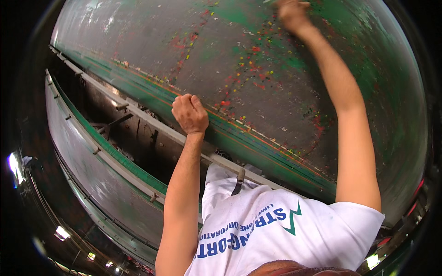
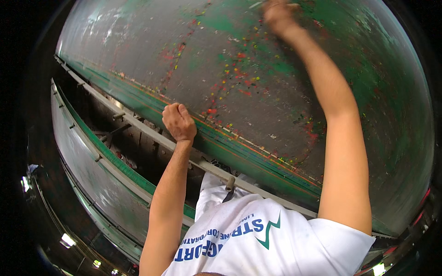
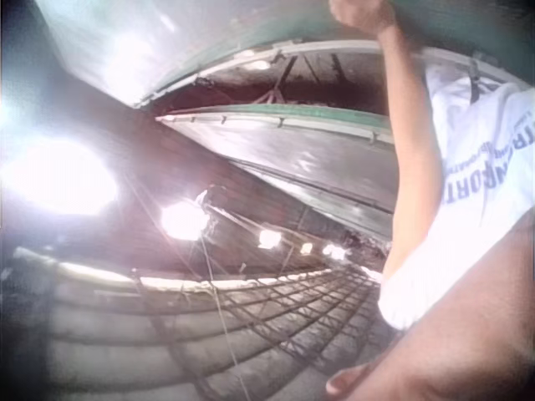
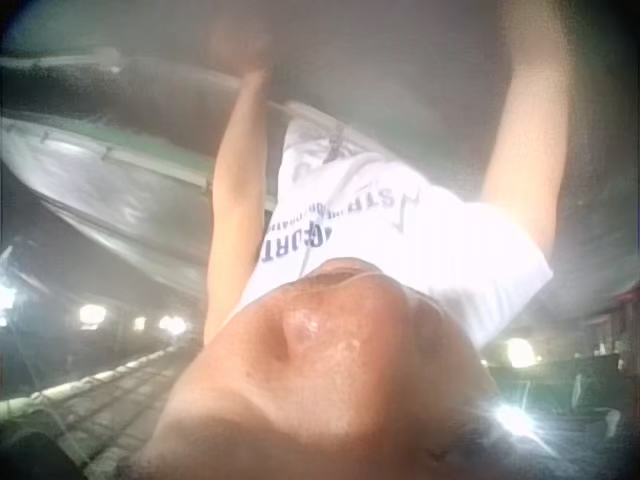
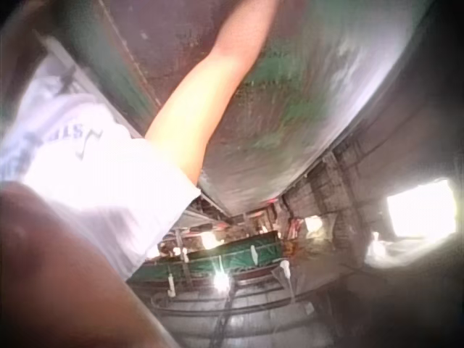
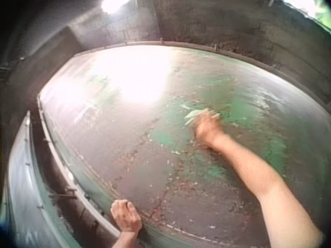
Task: The person wipes a large curved green surface with a white cloth, moving the cloth back and forth across the surface while holding the edge with the other hand. The surface appears to be part of a large industrial container or tank.
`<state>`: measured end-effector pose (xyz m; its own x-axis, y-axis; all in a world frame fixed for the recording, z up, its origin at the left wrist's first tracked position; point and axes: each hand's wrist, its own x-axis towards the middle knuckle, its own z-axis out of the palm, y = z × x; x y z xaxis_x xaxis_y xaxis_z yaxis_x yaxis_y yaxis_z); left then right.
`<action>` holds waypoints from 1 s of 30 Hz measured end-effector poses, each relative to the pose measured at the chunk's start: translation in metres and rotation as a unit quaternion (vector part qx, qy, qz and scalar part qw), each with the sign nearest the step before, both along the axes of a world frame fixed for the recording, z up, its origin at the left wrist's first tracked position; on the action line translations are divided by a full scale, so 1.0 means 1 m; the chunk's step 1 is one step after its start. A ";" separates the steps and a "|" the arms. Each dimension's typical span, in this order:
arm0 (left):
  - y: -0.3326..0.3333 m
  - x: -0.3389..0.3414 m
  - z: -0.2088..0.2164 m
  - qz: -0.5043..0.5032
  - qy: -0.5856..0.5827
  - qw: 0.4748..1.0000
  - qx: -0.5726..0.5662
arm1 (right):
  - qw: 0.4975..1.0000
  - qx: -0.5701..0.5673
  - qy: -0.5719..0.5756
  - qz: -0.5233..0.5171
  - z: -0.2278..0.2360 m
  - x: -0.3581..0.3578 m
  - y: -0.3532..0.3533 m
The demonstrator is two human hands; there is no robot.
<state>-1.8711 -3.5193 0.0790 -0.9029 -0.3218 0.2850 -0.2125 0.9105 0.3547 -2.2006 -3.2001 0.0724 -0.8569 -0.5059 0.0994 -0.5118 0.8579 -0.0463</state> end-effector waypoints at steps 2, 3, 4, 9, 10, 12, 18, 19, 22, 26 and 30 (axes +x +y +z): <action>0.000 0.000 0.001 0.007 -0.006 1.000 -0.001 | 0.932 -0.206 -0.088 -0.284 0.002 -0.050 0.017; 0.001 -0.002 0.001 0.006 0.001 1.000 0.000 | 0.945 -0.147 -0.061 -0.287 -0.002 -0.052 0.008; 0.002 -0.001 0.003 0.004 0.004 1.000 0.001 | 0.953 -0.086 -0.039 -0.289 -0.004 -0.037 -0.001; 0.001 0.001 0.007 0.022 -0.017 0.999 0.039 | 0.975 0.055 0.196 0.088 -0.028 0.230 -0.138; 0.000 -0.001 0.006 0.020 0.001 0.999 0.049 | 0.981 0.008 0.138 0.138 -0.025 0.280 -0.152; -0.003 0.001 0.006 0.018 0.012 0.997 0.079 | 0.969 -0.159 -0.085 0.170 -0.014 0.342 -0.150; -0.006 0.005 0.013 0.017 -0.041 0.986 0.162 | 0.918 -0.122 0.042 -0.374 0.015 0.265 -0.062; -0.006 0.005 0.014 0.017 -0.048 0.984 0.169 | 0.915 -0.114 0.020 -0.386 0.013 0.260 -0.068; -0.008 0.002 0.018 0.012 -0.066 0.983 0.173 | 0.912 -0.142 0.020 -0.384 -0.006 0.296 -0.123; -0.010 0.003 0.011 0.008 -0.071 0.982 0.176 | 0.994 -0.078 -0.015 -0.080 -0.024 0.403 -0.134; -0.009 0.003 0.008 0.006 -0.037 0.989 0.143 | 0.920 -0.179 -0.032 -0.348 -0.015 0.443 0.009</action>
